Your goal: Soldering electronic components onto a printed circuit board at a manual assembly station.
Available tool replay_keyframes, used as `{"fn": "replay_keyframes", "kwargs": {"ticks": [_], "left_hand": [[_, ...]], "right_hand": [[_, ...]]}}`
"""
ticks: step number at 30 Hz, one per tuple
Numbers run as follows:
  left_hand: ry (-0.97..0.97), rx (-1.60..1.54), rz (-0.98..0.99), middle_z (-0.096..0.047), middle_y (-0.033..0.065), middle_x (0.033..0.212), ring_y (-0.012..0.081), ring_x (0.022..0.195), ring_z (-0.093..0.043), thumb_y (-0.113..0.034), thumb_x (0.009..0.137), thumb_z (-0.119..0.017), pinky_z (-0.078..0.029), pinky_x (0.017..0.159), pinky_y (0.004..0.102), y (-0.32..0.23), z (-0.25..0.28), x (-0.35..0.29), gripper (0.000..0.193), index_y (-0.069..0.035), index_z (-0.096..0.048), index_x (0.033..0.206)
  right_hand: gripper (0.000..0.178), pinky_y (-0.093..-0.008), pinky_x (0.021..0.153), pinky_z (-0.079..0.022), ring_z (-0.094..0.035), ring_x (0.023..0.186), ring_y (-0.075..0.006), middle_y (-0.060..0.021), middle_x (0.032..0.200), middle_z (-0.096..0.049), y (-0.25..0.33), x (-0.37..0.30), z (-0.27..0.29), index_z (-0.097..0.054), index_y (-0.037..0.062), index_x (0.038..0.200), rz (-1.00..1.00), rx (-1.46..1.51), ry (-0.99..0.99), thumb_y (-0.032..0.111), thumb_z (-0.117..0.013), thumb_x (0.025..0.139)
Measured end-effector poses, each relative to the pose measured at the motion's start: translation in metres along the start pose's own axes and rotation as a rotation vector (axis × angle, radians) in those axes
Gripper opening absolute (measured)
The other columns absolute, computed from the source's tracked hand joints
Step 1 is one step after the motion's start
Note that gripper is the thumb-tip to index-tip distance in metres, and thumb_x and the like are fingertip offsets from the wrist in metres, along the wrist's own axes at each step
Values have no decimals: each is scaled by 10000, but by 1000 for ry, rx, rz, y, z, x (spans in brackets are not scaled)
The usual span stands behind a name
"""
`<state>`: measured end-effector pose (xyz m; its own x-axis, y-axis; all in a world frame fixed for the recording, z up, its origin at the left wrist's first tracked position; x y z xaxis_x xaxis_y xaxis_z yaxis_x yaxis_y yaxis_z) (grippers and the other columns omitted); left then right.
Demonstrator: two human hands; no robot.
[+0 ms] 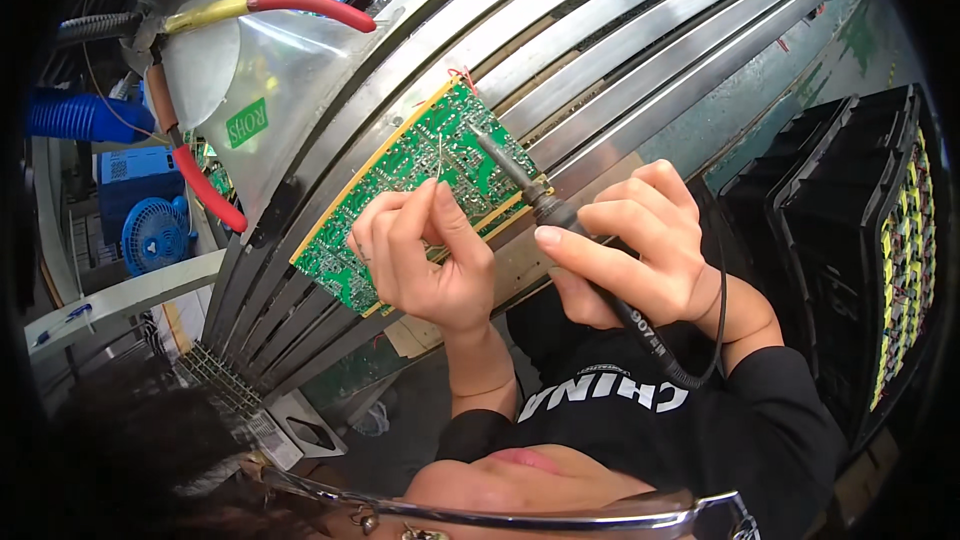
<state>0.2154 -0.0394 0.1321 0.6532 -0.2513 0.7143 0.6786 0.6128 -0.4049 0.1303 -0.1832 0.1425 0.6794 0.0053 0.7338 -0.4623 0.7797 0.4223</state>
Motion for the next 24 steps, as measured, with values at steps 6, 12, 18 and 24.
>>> {"fn": "replay_keyframes", "kwargs": {"ticks": [6,12,18,24], "left_hand": [[3,16,-9,-572,-14,806,198,840,-619,20,842,-754,-435,880,392,0,0,0,222,-118,-708,1009],[2,24,-7,-570,-15,802,196,842,-620,14,844,-757,-435,878,390,0,0,1,216,-120,-711,1007],[-13,13,-2,-570,-15,800,196,843,-621,8,844,-763,-437,878,390,0,0,1,212,-122,-714,1005],[-4,19,4,-570,-15,798,196,843,-621,2,847,-766,-439,880,390,0,-1,1,207,-122,-717,1005]], "right_hand": [[297,-327,679,-414,-553,663,-164,-34,848,-615,0,-6,-9,-757,79,1047,-14,16,-10,104,-737,752],[288,-358,734,-434,-563,685,-185,-53,885,-641,-1,-7,-13,-722,82,1091,-53,-17,4,110,-711,804],[291,-341,723,-431,-563,679,-178,-51,878,-637,5,-3,-12,-730,80,1096,-82,-34,11,103,-714,806],[295,-333,709,-426,-559,670,-173,-49,872,-633,5,-2,-12,-733,77,1098,-87,-35,-13,104,-717,804]]}}
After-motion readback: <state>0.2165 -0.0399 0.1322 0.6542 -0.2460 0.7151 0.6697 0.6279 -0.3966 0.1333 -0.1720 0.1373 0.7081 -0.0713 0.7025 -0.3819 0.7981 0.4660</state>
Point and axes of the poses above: each hand's wrist, its own x-axis towards the middle knuckle, its own z-axis out of the back of the hand, y = z × x, the point moved 10 cm from there along x, towards the middle knuckle
